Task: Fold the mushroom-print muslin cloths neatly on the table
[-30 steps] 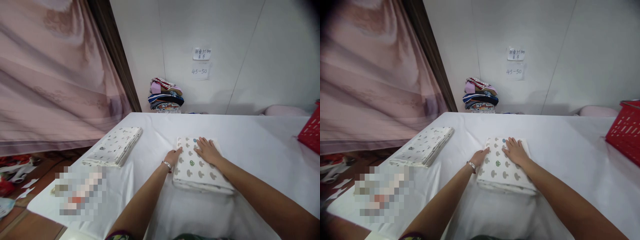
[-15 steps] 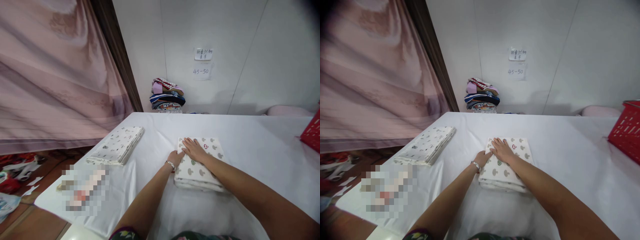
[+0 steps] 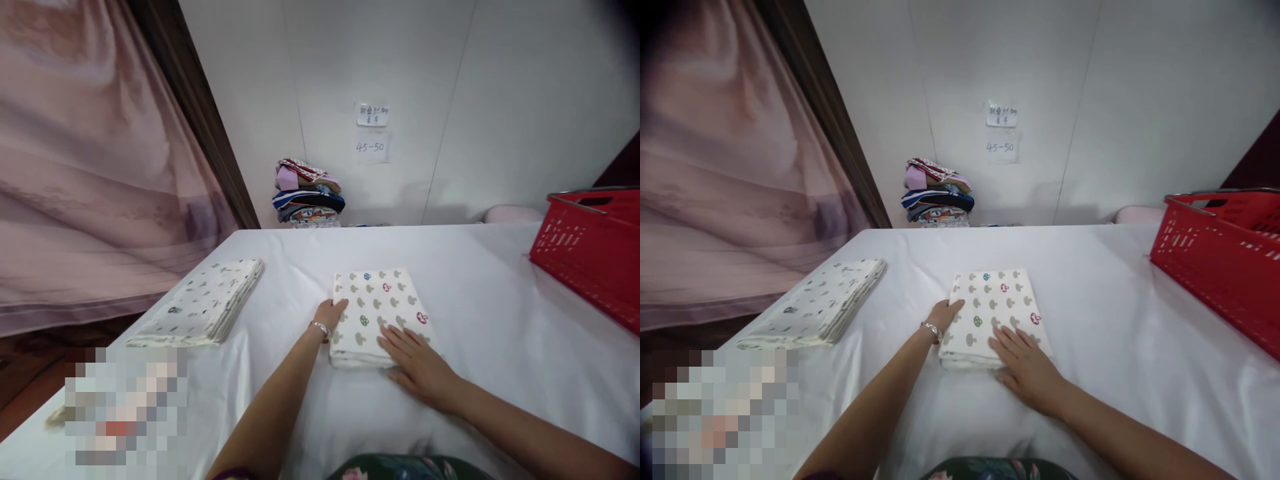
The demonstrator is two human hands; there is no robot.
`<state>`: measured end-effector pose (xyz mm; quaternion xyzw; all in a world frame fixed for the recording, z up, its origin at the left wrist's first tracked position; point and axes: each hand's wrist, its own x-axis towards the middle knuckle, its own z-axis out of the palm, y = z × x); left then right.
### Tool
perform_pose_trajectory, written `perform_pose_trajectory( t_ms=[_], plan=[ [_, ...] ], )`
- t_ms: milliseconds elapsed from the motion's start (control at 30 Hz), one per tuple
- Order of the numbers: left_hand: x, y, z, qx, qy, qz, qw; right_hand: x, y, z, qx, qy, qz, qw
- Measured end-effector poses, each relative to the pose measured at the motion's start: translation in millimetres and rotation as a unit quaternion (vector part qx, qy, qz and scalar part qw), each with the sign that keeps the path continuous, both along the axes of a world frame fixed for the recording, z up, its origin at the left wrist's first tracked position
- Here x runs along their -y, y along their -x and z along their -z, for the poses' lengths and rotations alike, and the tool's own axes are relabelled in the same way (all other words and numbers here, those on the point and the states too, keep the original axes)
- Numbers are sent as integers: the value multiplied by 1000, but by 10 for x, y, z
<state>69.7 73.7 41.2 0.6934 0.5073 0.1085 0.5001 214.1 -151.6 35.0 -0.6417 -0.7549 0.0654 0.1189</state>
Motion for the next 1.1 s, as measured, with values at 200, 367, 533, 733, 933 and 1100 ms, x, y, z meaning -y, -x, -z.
perform_pose_trajectory(
  t_ms=[200, 367, 533, 733, 933, 1100],
  plan=[
    [41, 58, -176, -3, 50, -7, 999, 243, -8, 155, 74, -94, 11, 993],
    [125, 116, -238, 14, 79, -18, 997, 219, -168, 254, 85, -121, 17, 989],
    [544, 58, -101, 39, 112, -37, 992, 309, -748, 238, 67, -99, 82, 989],
    [1015, 273, -39, 21, 97, 98, 990, 542, -1042, 132, -10, -105, 201, 974],
    [1264, 305, -130, 76, -379, 212, 898, 578, -920, 67, -205, -176, 317, 909],
    [1476, 131, -156, 105, -460, 339, 814, 413, -1177, 22, -294, -125, 456, 831]
  ],
)
